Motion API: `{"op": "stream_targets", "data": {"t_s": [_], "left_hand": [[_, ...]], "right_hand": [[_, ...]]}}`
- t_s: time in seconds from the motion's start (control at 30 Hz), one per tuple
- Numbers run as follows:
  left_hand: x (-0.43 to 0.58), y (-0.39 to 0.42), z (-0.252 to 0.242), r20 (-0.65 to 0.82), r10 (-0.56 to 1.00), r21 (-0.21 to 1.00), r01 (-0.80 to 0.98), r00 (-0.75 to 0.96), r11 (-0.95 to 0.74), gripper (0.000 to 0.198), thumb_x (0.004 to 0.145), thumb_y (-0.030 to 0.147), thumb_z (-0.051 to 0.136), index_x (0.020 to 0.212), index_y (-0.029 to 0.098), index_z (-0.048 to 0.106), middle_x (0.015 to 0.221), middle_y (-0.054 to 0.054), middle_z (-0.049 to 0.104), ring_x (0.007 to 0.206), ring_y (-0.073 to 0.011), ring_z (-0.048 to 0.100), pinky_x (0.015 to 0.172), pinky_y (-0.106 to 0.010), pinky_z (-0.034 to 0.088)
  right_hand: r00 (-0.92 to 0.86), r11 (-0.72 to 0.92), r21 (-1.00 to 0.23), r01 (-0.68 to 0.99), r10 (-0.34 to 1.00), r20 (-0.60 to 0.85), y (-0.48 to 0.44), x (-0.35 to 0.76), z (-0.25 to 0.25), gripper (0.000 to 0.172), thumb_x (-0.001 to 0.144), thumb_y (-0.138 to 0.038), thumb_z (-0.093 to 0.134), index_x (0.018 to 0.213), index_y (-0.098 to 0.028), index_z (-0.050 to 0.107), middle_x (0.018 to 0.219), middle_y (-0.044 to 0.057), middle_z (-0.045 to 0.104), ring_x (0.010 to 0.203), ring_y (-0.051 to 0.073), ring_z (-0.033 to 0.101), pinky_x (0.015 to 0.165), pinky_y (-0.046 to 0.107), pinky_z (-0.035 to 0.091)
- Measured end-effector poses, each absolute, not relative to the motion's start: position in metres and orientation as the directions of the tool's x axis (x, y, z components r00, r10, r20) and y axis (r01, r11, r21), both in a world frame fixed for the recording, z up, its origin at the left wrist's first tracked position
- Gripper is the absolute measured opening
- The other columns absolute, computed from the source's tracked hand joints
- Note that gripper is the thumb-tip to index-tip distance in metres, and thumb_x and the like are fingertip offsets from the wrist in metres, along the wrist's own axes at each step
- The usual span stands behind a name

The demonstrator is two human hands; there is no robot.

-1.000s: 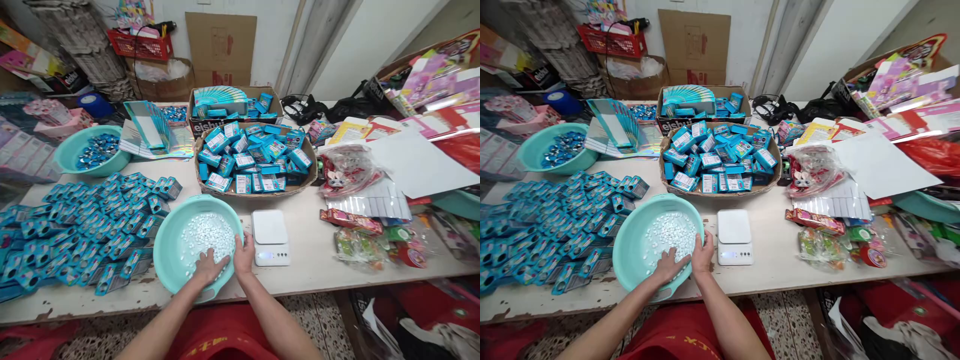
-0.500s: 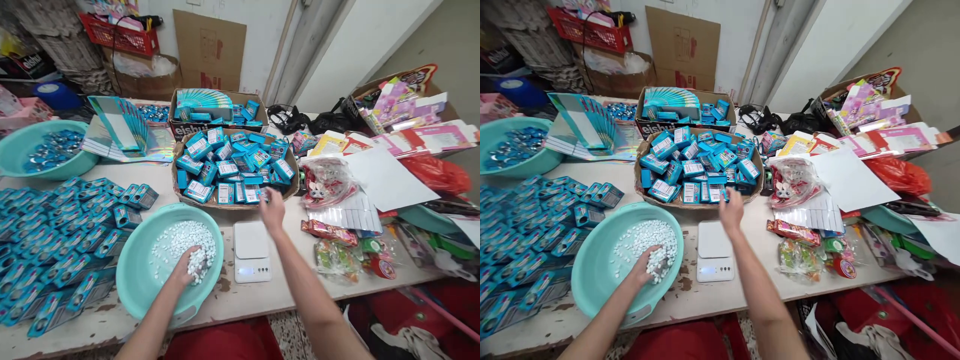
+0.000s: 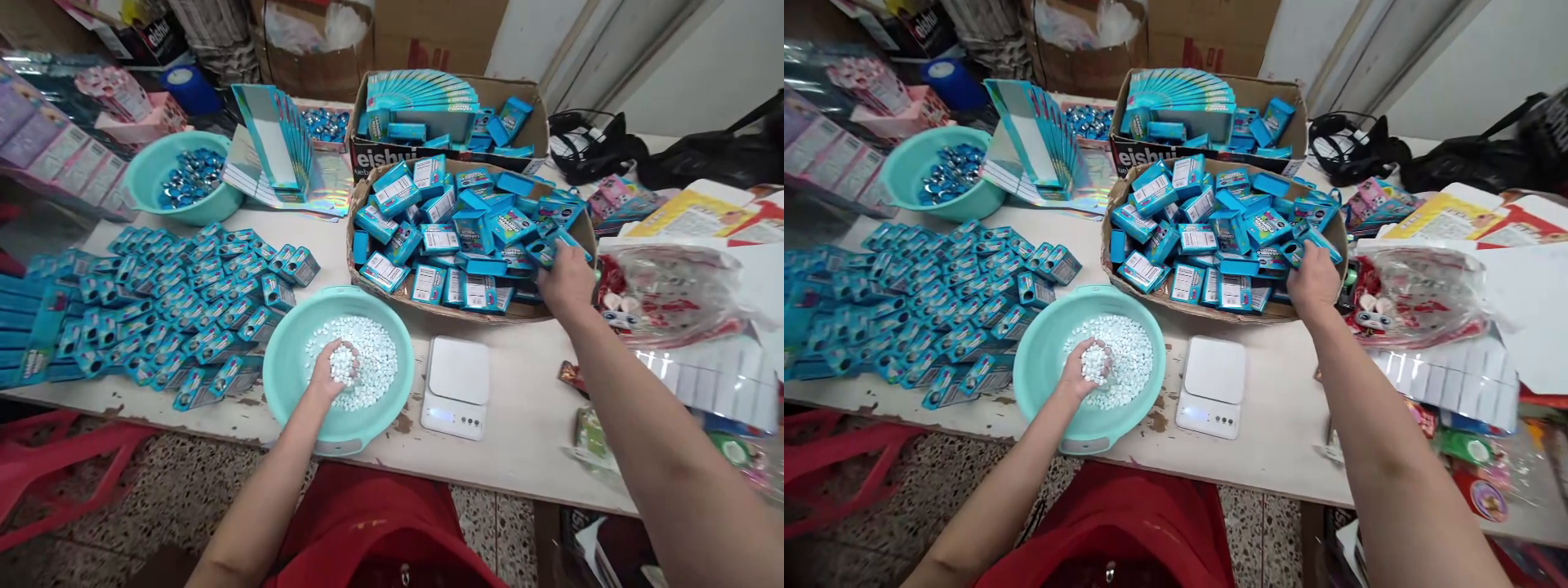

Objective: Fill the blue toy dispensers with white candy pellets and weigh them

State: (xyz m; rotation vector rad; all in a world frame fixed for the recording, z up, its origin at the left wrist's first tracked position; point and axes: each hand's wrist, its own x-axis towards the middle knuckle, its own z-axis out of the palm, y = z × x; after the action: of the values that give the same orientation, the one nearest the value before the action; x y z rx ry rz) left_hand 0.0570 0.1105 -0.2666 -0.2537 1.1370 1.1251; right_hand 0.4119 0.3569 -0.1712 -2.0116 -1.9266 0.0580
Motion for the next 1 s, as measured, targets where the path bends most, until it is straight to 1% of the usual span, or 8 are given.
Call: {"op": "stream_targets", "data": {"t_s": [0.07,0.13,0.2,0.33,0.47,0.6,0.77,1.0], "left_hand": [[0.053,0.11,-0.266,-0.808,0.59,0.341,-0.827,-0.014,0.447,0.015,0.072,0.031,0.057,0.071,0.017,0.053,0.061,-0.002,0.06,0.047,-0.0119,0.055,0.036,-0.019,0.038],[0.049,0.111,-0.258,-0.812,0.584,0.328,-0.83,-0.004,0.45,0.014,0.071,0.03,0.057,0.07,0.017,0.052,0.058,-0.001,0.058,0.043,-0.0109,0.052,0.034,-0.018,0.035],[0.045,0.112,-0.241,-0.798,0.602,0.332,-0.831,0.005,0.446,0.013,0.07,0.029,0.056,0.069,0.017,0.051,0.055,0.0,0.055,0.04,-0.0095,0.048,0.032,-0.017,0.031],[0.044,0.115,-0.192,-0.678,0.734,0.414,-0.839,-0.026,0.353,0.016,0.069,0.032,0.058,0.069,0.018,0.05,0.056,0.001,0.053,0.041,-0.0086,0.047,0.031,-0.016,0.029],[0.056,0.115,-0.163,-0.543,0.815,0.586,-0.786,-0.203,0.194,0.021,0.067,0.037,0.06,0.069,0.018,0.051,0.058,0.001,0.056,0.044,-0.0107,0.053,0.036,-0.02,0.036],[0.064,0.113,-0.171,-0.465,0.781,0.721,-0.69,-0.417,0.061,0.023,0.066,0.038,0.063,0.069,0.017,0.054,0.063,0.0,0.062,0.06,-0.0158,0.064,0.056,-0.027,0.051],[0.061,0.112,-0.18,-0.451,0.76,0.769,-0.636,-0.469,0.064,0.027,0.066,0.04,0.065,0.071,0.016,0.055,0.066,-0.002,0.065,0.059,-0.0159,0.065,0.058,-0.027,0.051],[0.055,0.112,-0.181,-0.458,0.753,0.769,-0.635,-0.473,0.069,0.03,0.065,0.037,0.07,0.061,0.016,0.048,0.059,0.003,0.058,0.05,-0.0097,0.058,0.055,-0.023,0.048]], "right_hand": [[0.103,0.024,-0.394,0.919,0.949,0.299,0.331,0.408,-0.152,0.063,0.067,-0.023,0.077,0.125,-0.009,0.057,0.113,0.023,0.062,0.108,0.03,0.059,0.087,0.044,0.043],[0.102,0.158,-0.632,0.759,0.93,0.354,0.289,0.391,-0.136,0.058,0.069,-0.03,0.076,0.122,-0.012,0.059,0.11,0.019,0.065,0.099,0.025,0.063,0.084,0.04,0.048],[-0.014,0.294,-0.754,0.587,0.935,0.354,0.238,0.362,-0.132,0.054,0.068,-0.036,0.077,0.116,-0.017,0.062,0.108,0.013,0.066,0.096,0.022,0.063,0.083,0.038,0.05],[-0.273,0.252,-0.863,0.438,0.952,0.14,0.149,0.283,-0.157,0.038,0.075,-0.037,0.072,0.109,-0.023,0.063,0.102,0.005,0.068,0.093,0.021,0.063,0.081,0.036,0.051],[-0.338,0.187,-0.882,0.432,0.941,0.033,0.107,0.227,-0.19,0.031,0.078,-0.031,0.067,0.107,-0.023,0.063,0.104,0.007,0.068,0.098,0.023,0.063,0.084,0.038,0.05],[-0.355,0.187,-0.846,0.499,0.935,-0.003,0.097,0.209,-0.2,0.03,0.078,-0.027,0.066,0.107,-0.024,0.062,0.105,0.006,0.068,0.1,0.025,0.062,0.086,0.04,0.046],[-0.356,0.226,-0.794,0.565,0.935,0.013,0.094,0.201,-0.197,0.029,0.078,-0.027,0.067,0.106,-0.025,0.062,0.101,0.005,0.068,0.099,0.026,0.06,0.085,0.041,0.043],[-0.375,0.25,-0.787,0.564,0.927,0.026,0.094,0.192,-0.189,0.032,0.077,-0.033,0.069,0.107,-0.024,0.062,0.1,0.006,0.066,0.096,0.025,0.056,0.084,0.04,0.042]]}}
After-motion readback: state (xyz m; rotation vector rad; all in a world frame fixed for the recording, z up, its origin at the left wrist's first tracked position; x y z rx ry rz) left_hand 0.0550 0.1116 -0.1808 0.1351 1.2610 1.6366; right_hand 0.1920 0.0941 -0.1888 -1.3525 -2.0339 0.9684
